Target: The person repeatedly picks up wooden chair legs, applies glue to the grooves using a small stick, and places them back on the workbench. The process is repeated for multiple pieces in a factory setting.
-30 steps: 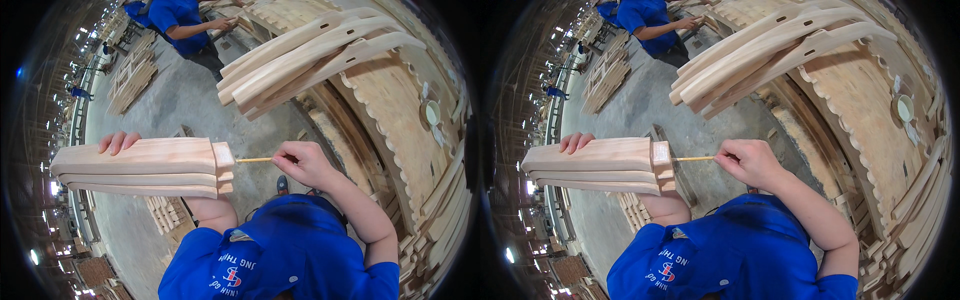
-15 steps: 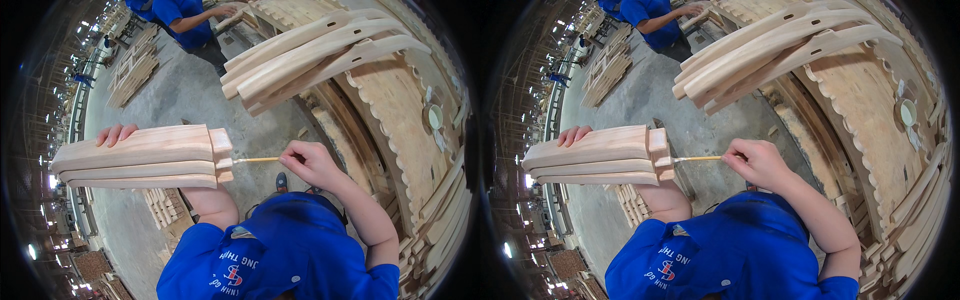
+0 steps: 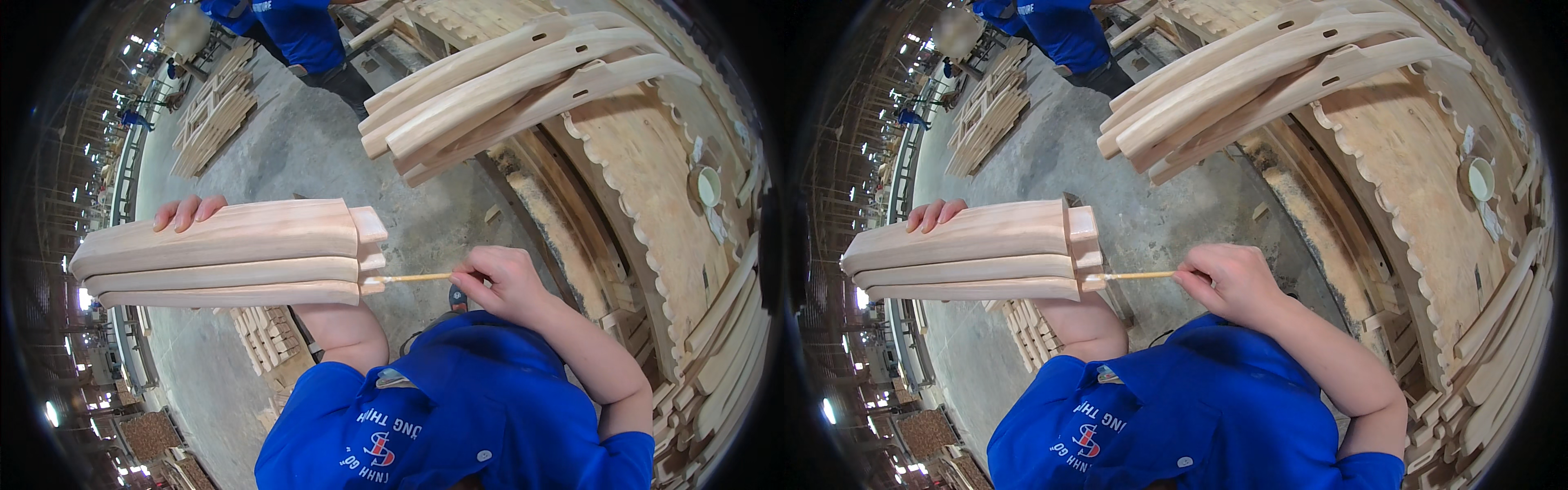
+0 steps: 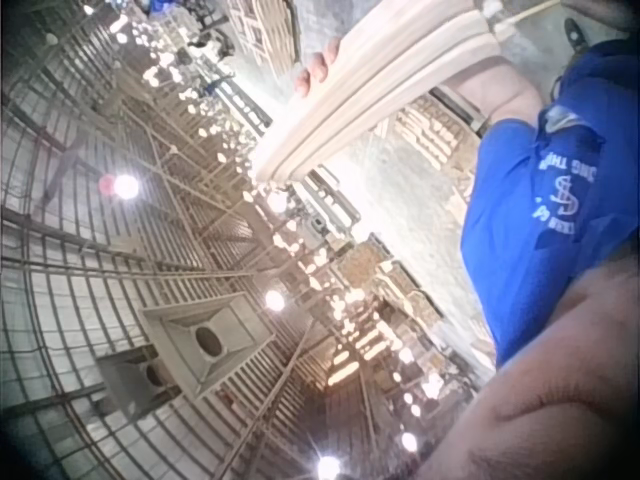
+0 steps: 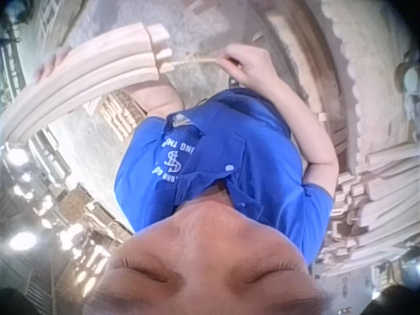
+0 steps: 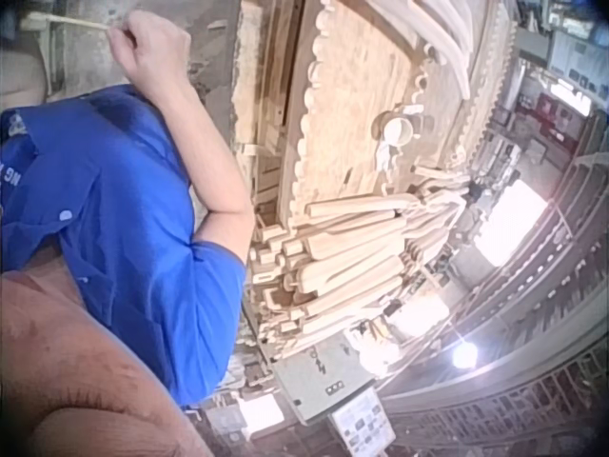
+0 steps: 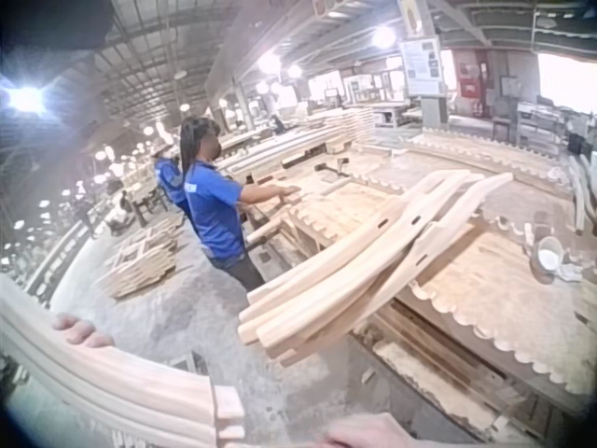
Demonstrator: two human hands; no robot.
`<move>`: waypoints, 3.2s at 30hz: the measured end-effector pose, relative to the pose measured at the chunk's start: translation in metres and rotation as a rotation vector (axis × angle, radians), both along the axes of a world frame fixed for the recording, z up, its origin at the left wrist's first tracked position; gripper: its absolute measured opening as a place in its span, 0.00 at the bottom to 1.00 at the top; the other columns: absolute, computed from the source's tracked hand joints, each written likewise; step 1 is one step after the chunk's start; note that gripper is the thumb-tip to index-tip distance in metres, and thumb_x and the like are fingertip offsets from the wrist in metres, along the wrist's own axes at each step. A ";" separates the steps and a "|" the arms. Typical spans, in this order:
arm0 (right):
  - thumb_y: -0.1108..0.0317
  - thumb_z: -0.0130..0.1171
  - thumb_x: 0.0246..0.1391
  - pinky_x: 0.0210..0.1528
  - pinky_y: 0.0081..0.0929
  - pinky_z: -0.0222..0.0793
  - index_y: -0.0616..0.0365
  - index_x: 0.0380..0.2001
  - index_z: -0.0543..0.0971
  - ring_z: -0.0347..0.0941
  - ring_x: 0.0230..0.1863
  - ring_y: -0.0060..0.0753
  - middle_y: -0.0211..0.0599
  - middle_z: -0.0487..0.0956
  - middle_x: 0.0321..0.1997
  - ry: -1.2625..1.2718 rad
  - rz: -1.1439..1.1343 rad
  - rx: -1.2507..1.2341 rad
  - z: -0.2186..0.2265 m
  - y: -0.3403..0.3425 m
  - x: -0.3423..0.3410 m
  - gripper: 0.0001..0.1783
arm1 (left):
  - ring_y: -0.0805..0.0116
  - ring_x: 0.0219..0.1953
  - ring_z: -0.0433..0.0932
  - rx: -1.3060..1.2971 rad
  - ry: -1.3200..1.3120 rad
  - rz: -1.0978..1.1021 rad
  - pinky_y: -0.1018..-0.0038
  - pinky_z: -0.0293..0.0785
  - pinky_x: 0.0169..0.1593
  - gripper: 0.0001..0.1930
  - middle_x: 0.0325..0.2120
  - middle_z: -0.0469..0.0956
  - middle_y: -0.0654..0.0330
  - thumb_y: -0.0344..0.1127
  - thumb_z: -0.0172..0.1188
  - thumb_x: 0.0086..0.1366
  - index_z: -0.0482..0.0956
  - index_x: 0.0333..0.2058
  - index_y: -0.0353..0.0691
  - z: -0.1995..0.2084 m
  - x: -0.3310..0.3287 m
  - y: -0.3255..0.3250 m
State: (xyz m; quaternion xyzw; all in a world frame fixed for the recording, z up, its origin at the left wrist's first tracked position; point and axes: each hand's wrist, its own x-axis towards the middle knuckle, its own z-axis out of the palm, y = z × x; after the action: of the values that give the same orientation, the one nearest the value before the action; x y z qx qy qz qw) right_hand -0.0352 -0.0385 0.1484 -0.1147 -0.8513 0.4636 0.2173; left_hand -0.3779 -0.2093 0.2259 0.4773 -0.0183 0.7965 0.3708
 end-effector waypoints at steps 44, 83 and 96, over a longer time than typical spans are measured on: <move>0.69 0.53 0.50 0.36 0.40 0.75 0.56 0.32 0.81 0.80 0.37 0.44 0.43 0.82 0.33 -1.263 -1.209 0.830 0.090 0.235 0.287 0.09 | 0.50 0.59 0.60 -0.274 1.902 2.414 0.52 0.58 0.59 0.49 0.59 0.58 0.51 0.36 0.72 0.39 0.58 0.62 0.59 0.044 0.005 -0.016; 0.68 0.59 0.49 0.19 0.22 0.67 0.62 0.29 0.75 0.71 0.18 0.24 0.31 0.75 0.22 0.120 -1.290 -0.553 -0.032 0.229 0.343 0.08 | 0.42 0.56 0.60 0.334 1.873 2.138 0.42 0.58 0.56 0.43 0.57 0.58 0.45 0.45 0.68 0.48 0.53 0.61 0.59 0.089 0.083 0.079; 0.67 0.56 0.52 0.24 0.25 0.67 0.61 0.29 0.75 0.69 0.23 0.22 0.32 0.75 0.24 -0.091 -1.296 -0.130 -0.017 0.236 0.342 0.08 | 0.43 0.56 0.61 0.372 1.811 2.115 0.44 0.58 0.57 0.42 0.57 0.59 0.48 0.40 0.68 0.46 0.56 0.59 0.59 0.080 0.078 0.082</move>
State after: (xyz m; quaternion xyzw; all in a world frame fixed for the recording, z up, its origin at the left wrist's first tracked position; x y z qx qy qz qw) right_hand 0.3071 0.1972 0.1312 -0.6373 -0.5882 0.2838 0.4091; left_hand -0.2996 -0.1272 0.3061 0.6474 0.4830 0.1010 -0.5808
